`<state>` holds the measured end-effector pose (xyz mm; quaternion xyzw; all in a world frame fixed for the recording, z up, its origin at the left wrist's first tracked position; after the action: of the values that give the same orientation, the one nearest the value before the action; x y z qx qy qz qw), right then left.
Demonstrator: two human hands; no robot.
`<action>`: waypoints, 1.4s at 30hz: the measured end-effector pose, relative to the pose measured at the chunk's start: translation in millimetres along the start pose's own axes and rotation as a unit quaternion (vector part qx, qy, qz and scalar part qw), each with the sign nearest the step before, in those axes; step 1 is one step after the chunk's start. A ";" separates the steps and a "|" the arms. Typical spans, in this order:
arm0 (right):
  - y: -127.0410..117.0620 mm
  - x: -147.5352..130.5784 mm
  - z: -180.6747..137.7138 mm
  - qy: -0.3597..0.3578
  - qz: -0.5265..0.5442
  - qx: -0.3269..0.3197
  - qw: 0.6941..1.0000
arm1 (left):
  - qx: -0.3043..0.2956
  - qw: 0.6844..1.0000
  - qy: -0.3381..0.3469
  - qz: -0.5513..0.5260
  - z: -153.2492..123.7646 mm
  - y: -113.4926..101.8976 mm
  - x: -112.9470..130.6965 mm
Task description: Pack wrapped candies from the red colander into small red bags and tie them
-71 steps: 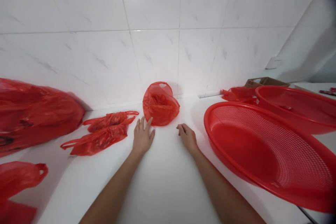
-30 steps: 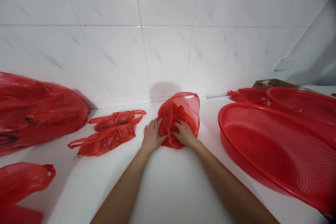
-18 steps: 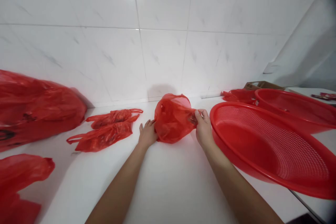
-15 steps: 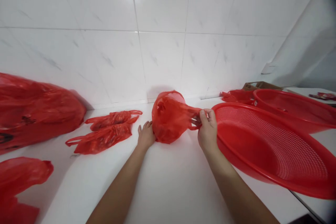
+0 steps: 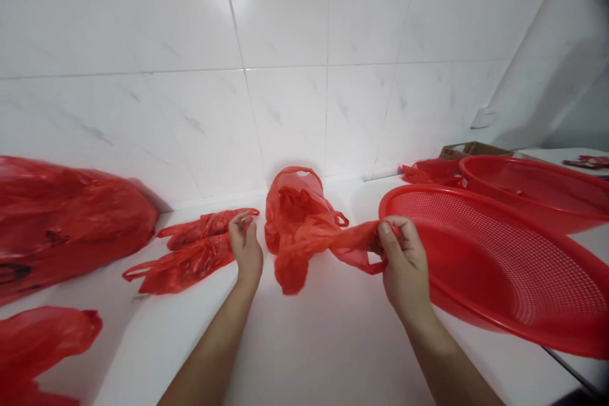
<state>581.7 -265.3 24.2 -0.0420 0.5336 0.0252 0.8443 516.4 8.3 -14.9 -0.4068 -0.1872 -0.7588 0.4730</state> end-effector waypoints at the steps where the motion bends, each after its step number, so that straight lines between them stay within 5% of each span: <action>1: 3.9 1.4 -2.3 -0.006 -0.010 0.001 1.000 | 0.015 1.000 0.002 -0.027 1.1 -4.1 17.3; 3: 12.5 0.8 -9.3 -0.027 -0.022 -0.004 0.999 | -0.006 0.997 0.001 -0.078 -2.1 -9.5 57.9; 5: 21.9 -1.7 -19.0 -0.055 -0.023 -0.024 0.998 | -0.187 0.972 -0.050 -0.130 -15.0 -3.1 97.6; 7: 30.5 -4.2 -29.8 -0.096 -0.012 -0.058 0.994 | -0.386 0.910 -0.120 -0.088 -38.1 3.9 125.8; 10: 39.0 -5.2 -43.4 -0.169 0.011 -0.138 0.976 | -0.473 0.864 -0.172 -0.024 -59.4 5.1 139.8; 16: 38.8 0.7 -50.0 -0.197 0.017 -0.228 0.953 | -0.456 0.857 -0.218 -0.096 -61.0 20.9 121.7; 22: 34.7 -9.9 -59.9 -0.331 -0.058 -0.156 0.929 | -0.359 0.890 -0.212 -0.183 -64.0 34.5 108.4; 27: 18.9 4.8 -35.5 -0.185 -0.069 -0.052 0.979 | -0.301 0.877 -0.238 -0.288 -54.0 25.4 105.0; 33: 31.7 8.3 -28.8 -0.189 -0.144 -0.216 0.947 | -0.336 0.806 -0.316 -0.370 -50.1 22.3 112.3; 38: 44.2 23.1 -40.5 -0.076 -0.220 -0.404 0.885 | -0.166 0.833 -0.321 -0.419 -21.0 0.8 101.4; 42: 35.7 36.8 -34.2 -0.013 -0.369 -0.367 0.854 | -0.069 0.837 -0.322 -0.438 4.9 -23.9 87.8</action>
<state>563.7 -233.2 -25.2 -0.5425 0.4198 -0.0933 0.7216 478.3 -26.6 60.2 -0.5353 -0.4347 -0.7237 -0.0245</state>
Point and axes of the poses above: each hand's wrist, its own z-axis towards the middle knuckle, its own y-axis out of the palm, x = y × z, the point moved 4 cm from there along z, towards the middle knuckle, and after that the axes turned 15 degrees about -z, right-handed, at the moved point
